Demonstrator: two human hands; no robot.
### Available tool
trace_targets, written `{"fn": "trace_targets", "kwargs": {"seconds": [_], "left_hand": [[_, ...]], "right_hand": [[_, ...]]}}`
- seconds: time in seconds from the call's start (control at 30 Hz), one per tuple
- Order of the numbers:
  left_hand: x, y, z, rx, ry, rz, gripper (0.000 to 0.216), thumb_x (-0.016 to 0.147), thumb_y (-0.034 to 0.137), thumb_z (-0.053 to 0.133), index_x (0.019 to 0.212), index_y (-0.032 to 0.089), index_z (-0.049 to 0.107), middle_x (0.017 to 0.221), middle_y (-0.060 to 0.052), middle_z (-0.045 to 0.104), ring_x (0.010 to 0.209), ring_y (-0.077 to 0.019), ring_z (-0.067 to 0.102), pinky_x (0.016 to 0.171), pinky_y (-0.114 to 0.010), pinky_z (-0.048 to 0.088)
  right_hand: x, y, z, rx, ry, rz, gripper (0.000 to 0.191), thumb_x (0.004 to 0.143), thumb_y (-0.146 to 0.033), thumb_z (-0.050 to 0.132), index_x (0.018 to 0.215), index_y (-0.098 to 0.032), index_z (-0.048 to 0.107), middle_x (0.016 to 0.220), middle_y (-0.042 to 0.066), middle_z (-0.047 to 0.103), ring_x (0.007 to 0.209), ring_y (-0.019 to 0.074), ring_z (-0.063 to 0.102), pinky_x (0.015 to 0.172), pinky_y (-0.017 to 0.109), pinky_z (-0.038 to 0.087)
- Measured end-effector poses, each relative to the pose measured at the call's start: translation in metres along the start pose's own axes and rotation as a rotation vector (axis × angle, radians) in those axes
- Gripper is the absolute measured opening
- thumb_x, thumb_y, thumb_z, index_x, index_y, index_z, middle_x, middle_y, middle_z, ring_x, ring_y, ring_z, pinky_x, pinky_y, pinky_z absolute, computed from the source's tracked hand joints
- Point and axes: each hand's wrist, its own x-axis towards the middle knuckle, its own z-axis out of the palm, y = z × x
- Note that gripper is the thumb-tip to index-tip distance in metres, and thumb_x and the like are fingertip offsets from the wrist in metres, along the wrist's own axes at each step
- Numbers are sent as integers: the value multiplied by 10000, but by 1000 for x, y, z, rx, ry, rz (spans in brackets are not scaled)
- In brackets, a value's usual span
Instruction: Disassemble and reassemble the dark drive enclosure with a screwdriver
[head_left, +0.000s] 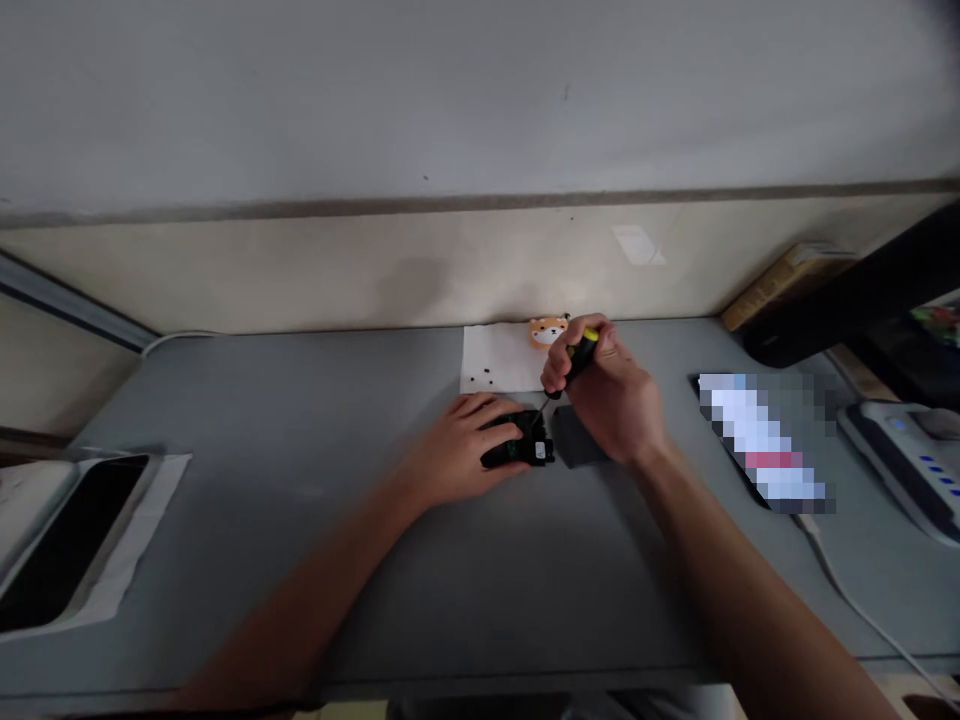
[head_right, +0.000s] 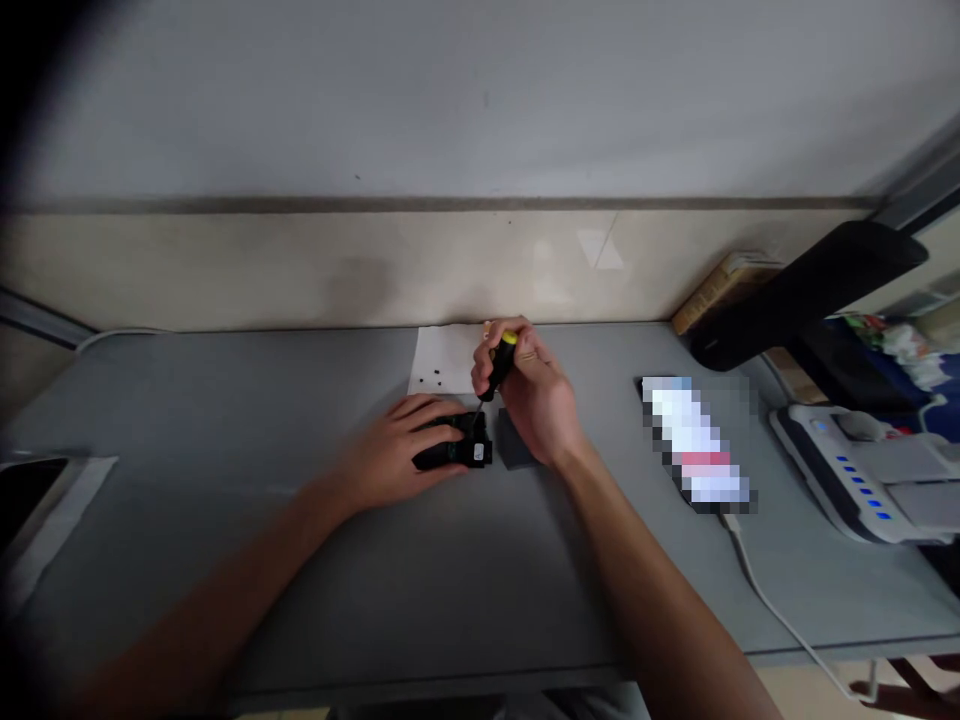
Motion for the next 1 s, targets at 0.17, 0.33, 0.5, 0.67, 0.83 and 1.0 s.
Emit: {"fn": "trace_targets", "kwargs": {"seconds": [0.17, 0.33, 0.5, 0.67, 0.83, 1.0], "left_hand": [[1, 1, 1, 2, 20, -10, 165, 928, 386, 697, 1011, 243, 711, 1271, -58, 686, 1227, -269, 578, 1045, -455, 495], [1, 2, 1, 2, 34, -5, 206, 928, 421, 697, 1004, 230, 698, 1260, -63, 689, 1215, -265, 593, 1043, -446, 502], [1, 0, 1, 16, 30, 1, 189, 940, 403, 683, 1025, 234, 695, 1261, -61, 687, 1221, -265, 590, 1037, -454, 504], [1, 2, 1, 13, 68, 23, 160, 926, 362, 706, 1009, 226, 692, 1263, -66, 685, 1217, -252, 598, 1030, -425, 509], [2, 5, -2, 2, 69, 14, 162, 923, 354, 707, 1007, 217, 690, 1243, -69, 689, 1195, -248, 611, 1013, -423, 517], [1, 5, -4, -6, 46, -13, 155, 930, 366, 694, 1018, 239, 690, 1233, -52, 691, 1199, -246, 617, 1022, -426, 513]], "right_hand": [[-8, 7, 11, 33, 26, -45, 335, 999, -587, 365, 950, -278, 486, 674, -10, 443, 555, 170, 450, 573, 340, 442], [-13, 9, 19, 40, 51, -30, 359, 970, -644, 382, 908, -291, 381, 653, -31, 392, 527, 167, 372, 526, 327, 372], [-10, 6, 11, 84, 56, -43, 358, 947, -574, 535, 828, -277, 375, 679, -33, 432, 547, 144, 383, 563, 312, 394], [-6, 4, 5, 137, 14, 20, 327, 964, -545, 533, 849, -240, 562, 772, 17, 528, 642, 152, 495, 622, 322, 461], [-8, 2, 10, 288, 8, 22, 374, 999, -555, 462, 831, -237, 564, 661, -16, 426, 563, 126, 385, 579, 293, 402], [-12, -1, 15, 336, -8, 19, 303, 950, -516, 591, 840, -241, 530, 619, -39, 409, 545, 112, 309, 541, 270, 311]]}}
